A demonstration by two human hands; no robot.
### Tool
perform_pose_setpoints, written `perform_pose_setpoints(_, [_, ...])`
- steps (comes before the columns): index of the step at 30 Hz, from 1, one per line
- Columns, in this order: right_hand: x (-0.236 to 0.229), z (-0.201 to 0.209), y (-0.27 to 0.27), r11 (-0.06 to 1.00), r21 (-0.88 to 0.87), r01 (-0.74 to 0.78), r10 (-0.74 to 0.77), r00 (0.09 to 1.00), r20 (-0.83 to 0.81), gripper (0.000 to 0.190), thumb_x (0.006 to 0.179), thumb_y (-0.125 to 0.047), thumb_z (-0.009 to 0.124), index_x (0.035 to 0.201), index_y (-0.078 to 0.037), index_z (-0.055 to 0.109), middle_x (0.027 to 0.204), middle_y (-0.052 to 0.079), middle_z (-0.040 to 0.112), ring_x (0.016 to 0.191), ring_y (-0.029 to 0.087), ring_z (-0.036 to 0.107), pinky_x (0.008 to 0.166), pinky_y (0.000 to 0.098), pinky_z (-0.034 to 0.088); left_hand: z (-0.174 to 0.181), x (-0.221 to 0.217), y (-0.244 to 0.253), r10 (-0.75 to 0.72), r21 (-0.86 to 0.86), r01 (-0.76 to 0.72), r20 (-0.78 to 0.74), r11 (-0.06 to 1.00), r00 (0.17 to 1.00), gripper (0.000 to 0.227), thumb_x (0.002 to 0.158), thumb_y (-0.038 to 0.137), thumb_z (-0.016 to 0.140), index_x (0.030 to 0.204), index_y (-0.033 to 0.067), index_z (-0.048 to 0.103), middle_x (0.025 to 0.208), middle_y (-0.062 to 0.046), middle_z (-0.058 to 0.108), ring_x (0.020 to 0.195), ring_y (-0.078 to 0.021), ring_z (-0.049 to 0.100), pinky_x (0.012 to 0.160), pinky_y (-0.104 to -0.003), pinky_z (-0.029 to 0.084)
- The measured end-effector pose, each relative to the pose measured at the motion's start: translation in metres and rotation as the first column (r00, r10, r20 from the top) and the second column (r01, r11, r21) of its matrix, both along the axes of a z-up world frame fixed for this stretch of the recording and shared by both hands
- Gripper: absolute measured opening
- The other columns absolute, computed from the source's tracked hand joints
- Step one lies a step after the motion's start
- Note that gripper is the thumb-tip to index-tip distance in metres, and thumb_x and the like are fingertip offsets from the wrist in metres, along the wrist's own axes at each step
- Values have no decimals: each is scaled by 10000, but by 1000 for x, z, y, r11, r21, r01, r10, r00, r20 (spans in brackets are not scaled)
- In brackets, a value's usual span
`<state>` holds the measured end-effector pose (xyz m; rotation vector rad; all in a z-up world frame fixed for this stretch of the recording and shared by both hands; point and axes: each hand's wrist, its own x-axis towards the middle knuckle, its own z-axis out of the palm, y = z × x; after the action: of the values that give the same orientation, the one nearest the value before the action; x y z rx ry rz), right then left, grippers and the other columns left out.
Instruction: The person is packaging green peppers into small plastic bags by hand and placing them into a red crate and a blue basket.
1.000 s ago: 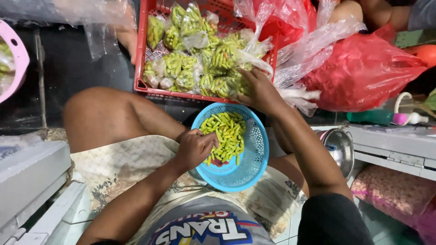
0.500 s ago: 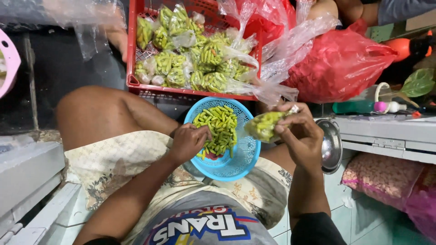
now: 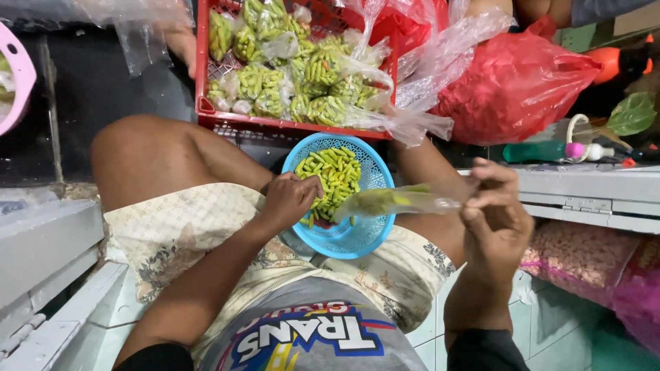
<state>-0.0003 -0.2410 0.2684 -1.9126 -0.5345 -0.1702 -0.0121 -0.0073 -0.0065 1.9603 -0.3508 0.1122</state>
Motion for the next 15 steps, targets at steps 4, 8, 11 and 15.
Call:
perform_pose_setpoints(4, [-8, 13, -11, 992, -56, 116, -115, 993, 23, 80, 988, -113, 646, 1037, -147, 592, 1315, 72, 531, 1259, 173, 500, 1143, 315, 423, 13, -2, 3, 62, 23, -63, 56, 998, 996, 196, 915, 90, 590, 793, 197, 699, 459, 45, 528, 474, -157, 463, 709, -304, 465])
perform_pose_setpoints(8, [-8, 22, -25, 964, 41, 261, -264, 948, 179, 120, 1062, -72, 584, 1093, -137, 488, 1125, 80, 580, 980, 115, 534, 912, 205, 446, 12, -2, 4, 60, 22, -61, 43, 998, 997, 184, 924, 101, 590, 819, 206, 698, 453, 43, 520, 488, -160, 466, 685, -308, 461])
perform_pose_setpoints(11, [-2, 24, -17, 983, -171, 73, -79, 997, -28, 170, 953, -3, 699, 1094, -50, 616, 1140, 110, 681, 849, 67, 579, 784, 167, 482, 11, -1, 2, 73, 6, -73, 51, 997, 996, 189, 894, 77, 593, 806, 202, 703, 466, 45, 513, 497, -157, 453, 697, -301, 457])
perform_pose_setpoints(15, [26, 31, -18, 980, -57, 191, -184, 976, 120, 204, 1065, -41, 683, 1193, -85, 529, 1125, 81, 635, 938, 99, 611, 779, 168, 496, 16, 3, 2, 60, 2, -61, 52, 998, 997, 188, 907, 65, 582, 804, 187, 681, 446, 48, 501, 397, -150, 414, 740, -289, 472])
